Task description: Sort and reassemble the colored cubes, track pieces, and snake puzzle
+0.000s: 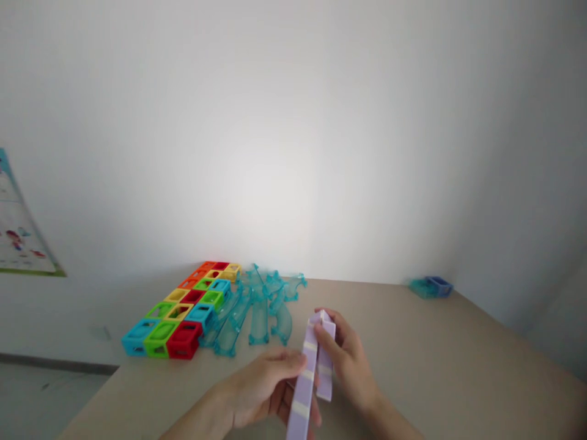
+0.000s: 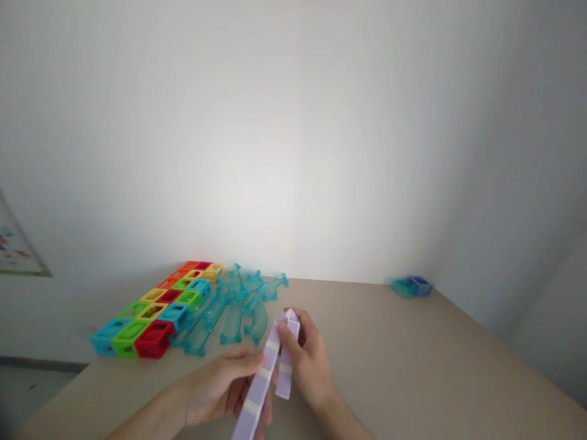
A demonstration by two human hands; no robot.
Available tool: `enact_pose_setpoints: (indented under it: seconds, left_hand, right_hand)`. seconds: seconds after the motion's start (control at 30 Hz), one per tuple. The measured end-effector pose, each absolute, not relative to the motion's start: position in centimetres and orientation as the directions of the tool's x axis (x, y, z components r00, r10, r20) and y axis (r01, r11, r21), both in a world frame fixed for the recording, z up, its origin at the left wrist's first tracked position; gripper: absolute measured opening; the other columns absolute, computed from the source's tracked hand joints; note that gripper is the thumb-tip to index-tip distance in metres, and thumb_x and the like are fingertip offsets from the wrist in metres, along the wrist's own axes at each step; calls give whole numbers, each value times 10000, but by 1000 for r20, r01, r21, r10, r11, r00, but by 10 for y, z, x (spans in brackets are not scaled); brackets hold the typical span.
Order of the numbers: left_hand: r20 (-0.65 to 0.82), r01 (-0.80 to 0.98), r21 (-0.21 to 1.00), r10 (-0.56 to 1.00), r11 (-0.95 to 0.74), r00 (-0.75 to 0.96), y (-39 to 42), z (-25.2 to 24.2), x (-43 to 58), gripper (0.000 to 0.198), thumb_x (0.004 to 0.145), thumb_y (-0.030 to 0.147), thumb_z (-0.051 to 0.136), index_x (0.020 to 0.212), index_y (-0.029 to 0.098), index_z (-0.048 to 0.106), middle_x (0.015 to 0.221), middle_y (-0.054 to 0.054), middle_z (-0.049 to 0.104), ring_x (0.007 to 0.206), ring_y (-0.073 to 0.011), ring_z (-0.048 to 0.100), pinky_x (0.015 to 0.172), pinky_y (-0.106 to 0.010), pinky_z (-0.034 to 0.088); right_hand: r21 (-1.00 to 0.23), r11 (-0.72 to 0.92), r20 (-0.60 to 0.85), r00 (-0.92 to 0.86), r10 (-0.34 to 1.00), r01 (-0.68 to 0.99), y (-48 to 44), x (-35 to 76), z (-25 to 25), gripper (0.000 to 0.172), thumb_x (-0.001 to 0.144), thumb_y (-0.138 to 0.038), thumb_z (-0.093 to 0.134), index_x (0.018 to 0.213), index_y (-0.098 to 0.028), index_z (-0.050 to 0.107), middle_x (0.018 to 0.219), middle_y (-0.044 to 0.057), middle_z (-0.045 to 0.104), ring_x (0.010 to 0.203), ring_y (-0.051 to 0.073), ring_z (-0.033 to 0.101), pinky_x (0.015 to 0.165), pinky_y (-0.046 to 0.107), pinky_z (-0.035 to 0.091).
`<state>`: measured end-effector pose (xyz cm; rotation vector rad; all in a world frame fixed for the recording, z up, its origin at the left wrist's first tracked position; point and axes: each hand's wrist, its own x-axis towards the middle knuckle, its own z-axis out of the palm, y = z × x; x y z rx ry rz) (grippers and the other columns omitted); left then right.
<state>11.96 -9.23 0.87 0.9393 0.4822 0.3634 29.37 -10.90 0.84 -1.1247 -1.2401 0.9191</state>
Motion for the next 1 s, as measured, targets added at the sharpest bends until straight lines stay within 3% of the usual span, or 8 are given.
enact_pose_setpoints:
  seconds: [0.13, 0.33, 0.5, 0.63, 0.77, 1.0]
  left_hand:
    - [-170, -265, 839, 692, 475, 702, -88, 2, 129, 317, 868, 482, 515, 922, 170, 501, 646, -70, 679, 452, -218, 647, 457, -311, 509]
    - [-230, -235, 831, 695, 505, 681, -95, 10, 134, 354, 891, 508, 421, 829, 172, 512, 537, 6, 580, 317, -133, 510, 344, -282, 485]
    - [-214, -270, 830, 725, 488, 655, -97, 8, 138, 370, 888, 492, 423, 804, 149, 530, 558, -12, 593, 323, -143, 537, 333, -277, 484]
    - [-105, -352, 854, 791, 382, 603, -98, 3, 142, 316, 865, 463, 525, 846, 148, 542, 658, -13, 628, 360, -146, 583, 354, -261, 487]
    - [-32, -312, 916, 825, 250, 565, -99, 0, 144, 376, 868, 510, 527, 760, 150, 537, 578, 5, 594, 351, -130, 559, 356, -241, 470]
    - [-92, -177, 964, 876, 197, 473, -94, -10, 147, 410, 809, 564, 577, 706, 174, 507, 482, 31, 548, 311, -128, 519, 304, -217, 414]
  right_hand:
    - [-959, 247, 252, 17, 968, 141, -119, 286, 11, 363, 887, -459, 566, 1126, -186, 552, 764, -15, 567, 688, 142, 519, 629, 243, 433]
    - [-935, 279, 274, -56, 960, 217, -123, 289, 13, 354, 893, -461, 557, 1119, -188, 567, 782, -12, 577, 733, 151, 548, 679, 249, 432]
    - [-912, 288, 290, -37, 956, 293, -121, 289, 12, 369, 908, -471, 521, 1132, -179, 555, 746, -9, 602, 696, 153, 563, 640, 249, 430]
    - [-866, 265, 288, -12, 958, 424, -123, 286, 18, 329, 914, -478, 504, 1007, -175, 594, 603, -26, 597, 590, 147, 564, 581, 246, 409]
    - [-825, 207, 272, 47, 961, 526, -124, 286, 21, 379, 910, -516, 475, 797, -178, 603, 587, -7, 604, 562, 140, 553, 554, 246, 388]
    - [-913, 64, 88, 42, 995, 404, -112, 288, 0, 470, 906, -595, 406, 736, -181, 551, 597, 7, 622, 570, 144, 577, 532, 242, 385]
